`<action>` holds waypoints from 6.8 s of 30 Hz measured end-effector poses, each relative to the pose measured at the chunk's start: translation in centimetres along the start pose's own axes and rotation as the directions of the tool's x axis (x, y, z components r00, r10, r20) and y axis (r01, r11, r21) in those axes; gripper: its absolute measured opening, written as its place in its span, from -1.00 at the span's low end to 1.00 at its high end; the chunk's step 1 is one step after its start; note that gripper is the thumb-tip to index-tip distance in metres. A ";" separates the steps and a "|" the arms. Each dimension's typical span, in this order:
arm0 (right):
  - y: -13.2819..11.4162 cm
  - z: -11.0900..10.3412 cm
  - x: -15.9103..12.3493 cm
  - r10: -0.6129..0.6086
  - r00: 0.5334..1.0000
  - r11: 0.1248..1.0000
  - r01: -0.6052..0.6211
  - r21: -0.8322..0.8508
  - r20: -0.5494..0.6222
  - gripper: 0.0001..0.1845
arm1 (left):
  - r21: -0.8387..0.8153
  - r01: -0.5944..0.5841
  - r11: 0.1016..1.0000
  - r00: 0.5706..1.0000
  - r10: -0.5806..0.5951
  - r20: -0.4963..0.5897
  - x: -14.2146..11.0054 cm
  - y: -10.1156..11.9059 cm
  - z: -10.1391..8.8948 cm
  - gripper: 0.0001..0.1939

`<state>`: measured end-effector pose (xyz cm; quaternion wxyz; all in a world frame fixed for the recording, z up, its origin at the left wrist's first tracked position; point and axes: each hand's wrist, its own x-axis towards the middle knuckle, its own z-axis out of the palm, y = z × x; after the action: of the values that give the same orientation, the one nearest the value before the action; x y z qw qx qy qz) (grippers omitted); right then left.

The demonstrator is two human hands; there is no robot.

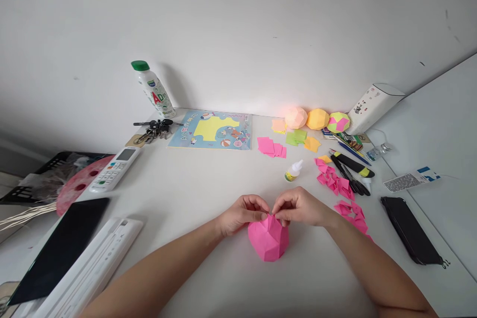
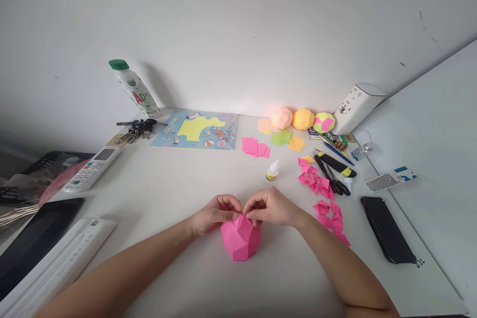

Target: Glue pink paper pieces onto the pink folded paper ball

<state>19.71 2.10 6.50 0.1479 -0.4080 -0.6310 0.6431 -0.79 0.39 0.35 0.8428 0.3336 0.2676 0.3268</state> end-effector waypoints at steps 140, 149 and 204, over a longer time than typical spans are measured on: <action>5.2 -1.4 3.8 -0.038 0.999 0.763 0.035 0.645 -0.009 -0.74 | -0.232 -0.075 0.970 0.988 0.041 -0.146 0.4 0.2 0.5 -0.67; 5.2 -1.5 3.6 -0.051 0.997 0.771 0.003 0.637 0.056 -0.74 | -0.129 -0.036 0.991 0.996 0.026 -0.082 0.3 -0.1 0.2 -0.65; 5.5 -1.4 3.9 -0.149 0.986 0.787 0.076 0.612 0.069 -0.60 | -0.280 -0.178 0.943 0.983 0.185 0.000 0.6 -0.3 0.1 -0.53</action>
<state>20.07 4.93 0.24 0.2730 -0.2633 -0.4218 0.8235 -0.23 0.63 0.08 0.8511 0.2392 0.1758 0.4329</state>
